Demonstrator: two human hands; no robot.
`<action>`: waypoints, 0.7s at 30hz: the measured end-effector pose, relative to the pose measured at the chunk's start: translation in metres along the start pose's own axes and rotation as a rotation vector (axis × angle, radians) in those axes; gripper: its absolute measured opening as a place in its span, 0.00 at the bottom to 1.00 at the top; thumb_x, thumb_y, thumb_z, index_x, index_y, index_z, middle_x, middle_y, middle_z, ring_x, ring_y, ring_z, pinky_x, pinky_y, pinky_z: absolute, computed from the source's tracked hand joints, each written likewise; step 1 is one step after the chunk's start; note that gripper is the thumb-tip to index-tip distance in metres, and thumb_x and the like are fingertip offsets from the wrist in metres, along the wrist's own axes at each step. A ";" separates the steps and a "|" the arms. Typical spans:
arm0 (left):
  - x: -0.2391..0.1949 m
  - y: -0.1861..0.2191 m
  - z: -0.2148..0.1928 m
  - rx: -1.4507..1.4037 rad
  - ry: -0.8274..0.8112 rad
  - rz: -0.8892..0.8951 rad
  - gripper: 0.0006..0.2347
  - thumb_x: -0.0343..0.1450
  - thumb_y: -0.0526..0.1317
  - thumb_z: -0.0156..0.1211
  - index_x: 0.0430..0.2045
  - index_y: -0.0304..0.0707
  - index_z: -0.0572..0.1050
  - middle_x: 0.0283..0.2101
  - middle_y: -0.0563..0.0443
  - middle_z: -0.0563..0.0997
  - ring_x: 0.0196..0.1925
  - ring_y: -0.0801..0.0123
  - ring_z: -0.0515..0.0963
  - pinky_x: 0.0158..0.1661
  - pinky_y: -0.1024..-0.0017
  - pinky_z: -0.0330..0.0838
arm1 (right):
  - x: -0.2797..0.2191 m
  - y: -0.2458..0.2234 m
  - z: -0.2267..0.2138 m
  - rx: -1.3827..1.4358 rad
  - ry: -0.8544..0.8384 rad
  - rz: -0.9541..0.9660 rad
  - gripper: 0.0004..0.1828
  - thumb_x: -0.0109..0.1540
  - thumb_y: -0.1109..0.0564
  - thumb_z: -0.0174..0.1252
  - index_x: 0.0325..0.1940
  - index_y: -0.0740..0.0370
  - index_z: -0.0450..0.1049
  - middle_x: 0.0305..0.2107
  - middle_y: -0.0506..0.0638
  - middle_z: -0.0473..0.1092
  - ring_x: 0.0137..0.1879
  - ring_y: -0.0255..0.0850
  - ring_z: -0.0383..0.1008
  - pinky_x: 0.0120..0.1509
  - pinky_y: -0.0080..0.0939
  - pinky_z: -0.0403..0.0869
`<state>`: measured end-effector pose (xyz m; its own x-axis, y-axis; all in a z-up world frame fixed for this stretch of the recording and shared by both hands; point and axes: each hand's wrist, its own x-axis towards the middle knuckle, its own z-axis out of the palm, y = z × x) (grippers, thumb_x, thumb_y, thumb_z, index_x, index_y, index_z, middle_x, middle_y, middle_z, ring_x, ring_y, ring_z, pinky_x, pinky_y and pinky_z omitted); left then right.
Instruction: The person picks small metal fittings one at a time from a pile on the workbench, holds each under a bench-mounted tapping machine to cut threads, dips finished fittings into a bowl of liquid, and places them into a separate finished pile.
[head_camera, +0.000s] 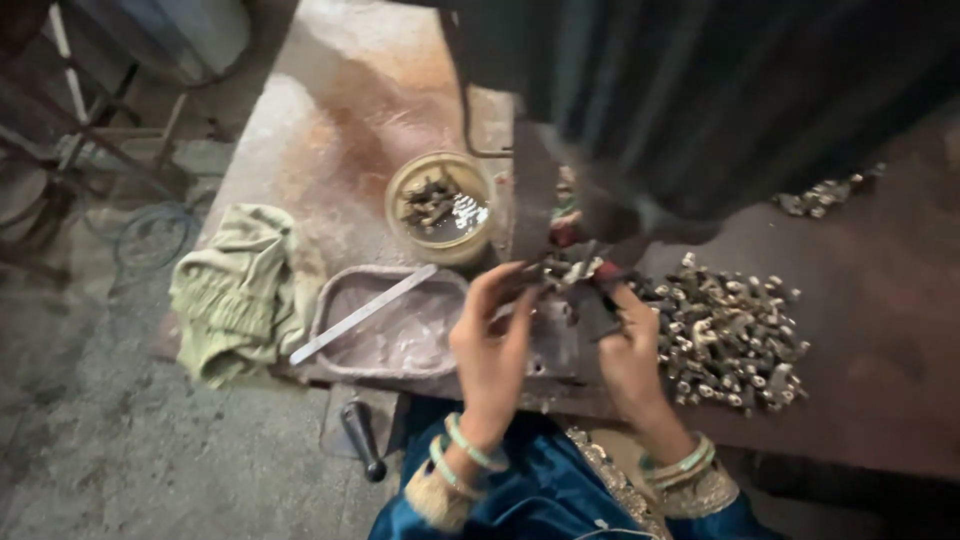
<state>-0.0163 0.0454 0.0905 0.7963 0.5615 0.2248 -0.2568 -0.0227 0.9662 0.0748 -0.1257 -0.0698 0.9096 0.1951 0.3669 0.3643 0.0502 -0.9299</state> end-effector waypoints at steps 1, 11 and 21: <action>-0.011 -0.023 -0.003 -0.004 -0.020 -0.004 0.12 0.71 0.33 0.63 0.48 0.34 0.76 0.44 0.49 0.85 0.44 0.76 0.84 0.40 0.76 0.79 | 0.011 -0.011 -0.003 -0.008 0.020 0.002 0.30 0.56 0.71 0.43 0.63 0.71 0.69 0.51 0.51 0.73 0.57 0.36 0.72 0.64 0.35 0.70; -0.051 -0.153 0.092 0.332 -0.656 -0.182 0.10 0.72 0.41 0.55 0.43 0.39 0.74 0.42 0.47 0.79 0.50 0.46 0.78 0.49 0.50 0.71 | 0.009 -0.077 0.038 0.077 0.091 0.322 0.20 0.63 0.70 0.51 0.60 0.69 0.75 0.36 0.53 0.76 0.40 0.38 0.75 0.47 0.35 0.73; -0.054 -0.155 0.067 0.281 -0.566 -0.068 0.14 0.68 0.34 0.62 0.47 0.31 0.74 0.42 0.41 0.83 0.43 0.56 0.84 0.45 0.62 0.78 | 0.052 -0.092 -0.004 0.132 -0.249 0.457 0.25 0.60 0.70 0.53 0.63 0.67 0.72 0.40 0.51 0.77 0.45 0.38 0.77 0.50 0.37 0.75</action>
<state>0.0173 -0.0365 -0.0627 0.9918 0.0470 0.1190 -0.1027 -0.2619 0.9596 0.0896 -0.1242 0.0352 0.8888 0.4517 -0.0780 -0.1001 0.0252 -0.9947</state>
